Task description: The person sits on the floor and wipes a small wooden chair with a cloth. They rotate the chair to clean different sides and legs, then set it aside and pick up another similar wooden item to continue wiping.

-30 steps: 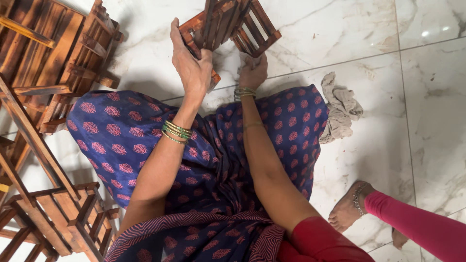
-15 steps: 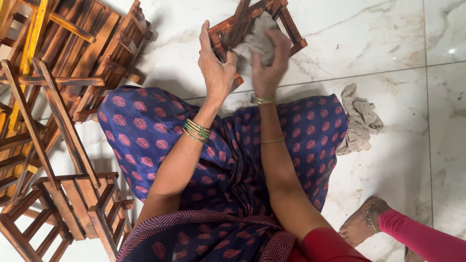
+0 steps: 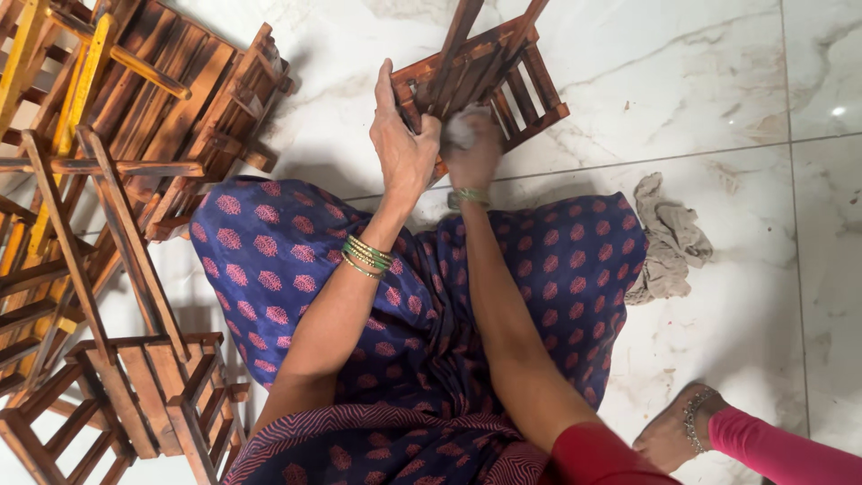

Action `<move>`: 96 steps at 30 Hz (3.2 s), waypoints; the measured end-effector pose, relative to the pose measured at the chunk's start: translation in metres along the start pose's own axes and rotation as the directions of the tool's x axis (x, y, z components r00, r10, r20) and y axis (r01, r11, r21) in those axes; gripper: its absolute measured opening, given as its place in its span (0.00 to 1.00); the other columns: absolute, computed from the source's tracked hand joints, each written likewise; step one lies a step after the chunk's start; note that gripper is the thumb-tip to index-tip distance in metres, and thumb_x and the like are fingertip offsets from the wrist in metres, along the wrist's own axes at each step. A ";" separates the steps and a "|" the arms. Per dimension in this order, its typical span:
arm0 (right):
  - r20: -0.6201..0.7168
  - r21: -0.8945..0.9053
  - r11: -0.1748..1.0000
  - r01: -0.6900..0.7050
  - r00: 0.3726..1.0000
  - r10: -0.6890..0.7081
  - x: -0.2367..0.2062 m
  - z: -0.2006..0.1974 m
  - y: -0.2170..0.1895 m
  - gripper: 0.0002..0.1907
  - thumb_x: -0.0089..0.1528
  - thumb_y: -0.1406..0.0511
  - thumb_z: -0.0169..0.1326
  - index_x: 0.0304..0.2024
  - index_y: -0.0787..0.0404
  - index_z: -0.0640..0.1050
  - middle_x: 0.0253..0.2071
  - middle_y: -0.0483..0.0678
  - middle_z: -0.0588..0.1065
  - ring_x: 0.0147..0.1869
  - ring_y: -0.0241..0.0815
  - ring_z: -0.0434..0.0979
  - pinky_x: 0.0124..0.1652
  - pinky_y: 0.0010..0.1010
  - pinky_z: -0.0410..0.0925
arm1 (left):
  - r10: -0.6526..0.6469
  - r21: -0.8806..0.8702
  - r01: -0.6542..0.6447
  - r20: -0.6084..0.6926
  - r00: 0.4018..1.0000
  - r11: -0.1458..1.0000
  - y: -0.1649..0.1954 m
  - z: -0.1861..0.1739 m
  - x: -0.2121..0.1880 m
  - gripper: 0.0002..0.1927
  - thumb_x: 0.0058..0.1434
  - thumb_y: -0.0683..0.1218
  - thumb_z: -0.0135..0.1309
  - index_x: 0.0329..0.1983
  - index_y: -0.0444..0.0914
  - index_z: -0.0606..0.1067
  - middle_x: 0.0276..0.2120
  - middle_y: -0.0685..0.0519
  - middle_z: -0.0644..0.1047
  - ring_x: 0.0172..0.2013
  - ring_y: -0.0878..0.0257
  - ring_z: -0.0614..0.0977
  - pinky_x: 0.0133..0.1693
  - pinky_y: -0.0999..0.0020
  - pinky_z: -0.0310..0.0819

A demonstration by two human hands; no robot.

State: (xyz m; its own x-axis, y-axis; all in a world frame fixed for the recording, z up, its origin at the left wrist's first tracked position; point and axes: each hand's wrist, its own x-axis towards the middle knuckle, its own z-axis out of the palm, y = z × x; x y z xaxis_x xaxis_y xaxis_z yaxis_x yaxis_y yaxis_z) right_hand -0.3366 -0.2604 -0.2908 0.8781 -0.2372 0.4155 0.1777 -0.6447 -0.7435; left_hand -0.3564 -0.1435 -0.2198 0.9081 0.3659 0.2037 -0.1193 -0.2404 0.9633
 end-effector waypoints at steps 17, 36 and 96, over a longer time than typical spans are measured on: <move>0.156 -0.248 0.943 0.221 0.970 -0.186 0.000 0.016 0.051 0.25 0.54 0.75 0.50 0.56 0.64 0.73 0.56 0.60 0.73 0.64 0.61 0.70 0.67 0.47 0.61 | 0.258 0.130 -0.249 -0.057 0.965 0.960 -0.025 0.011 -0.003 0.42 0.60 0.38 0.56 0.76 0.33 0.53 0.54 0.40 0.77 0.49 0.55 0.81 0.54 0.65 0.78; 0.245 0.021 0.971 -0.239 0.943 0.227 -0.075 -0.282 -0.006 0.19 0.62 0.73 0.63 0.56 0.64 0.80 0.50 0.50 0.81 0.49 0.35 0.82 0.47 0.24 0.76 | 0.268 0.212 -0.272 0.047 0.962 0.939 0.034 -0.027 -0.063 0.49 0.71 0.48 0.61 0.79 0.33 0.39 0.77 0.35 0.48 0.77 0.44 0.50 0.76 0.51 0.41; 0.071 -0.349 0.756 0.553 0.820 -0.567 0.060 -0.087 -0.091 0.21 0.58 0.75 0.52 0.54 0.60 0.78 0.58 0.45 0.75 0.63 0.49 0.73 0.58 0.36 0.73 | -0.064 -0.001 0.064 0.051 0.997 0.998 0.028 0.018 -0.008 0.44 0.50 0.29 0.45 0.74 0.27 0.54 0.53 0.38 0.74 0.46 0.46 0.80 0.51 0.58 0.75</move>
State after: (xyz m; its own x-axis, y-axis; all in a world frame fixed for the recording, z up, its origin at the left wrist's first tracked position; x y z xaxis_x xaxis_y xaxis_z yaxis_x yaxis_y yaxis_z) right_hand -0.3386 -0.2790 -0.1521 0.6513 0.2231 0.7252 0.4654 -0.8724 -0.1495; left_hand -0.3596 -0.1696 -0.1981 0.9331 0.3343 0.1323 -0.0609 -0.2157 0.9746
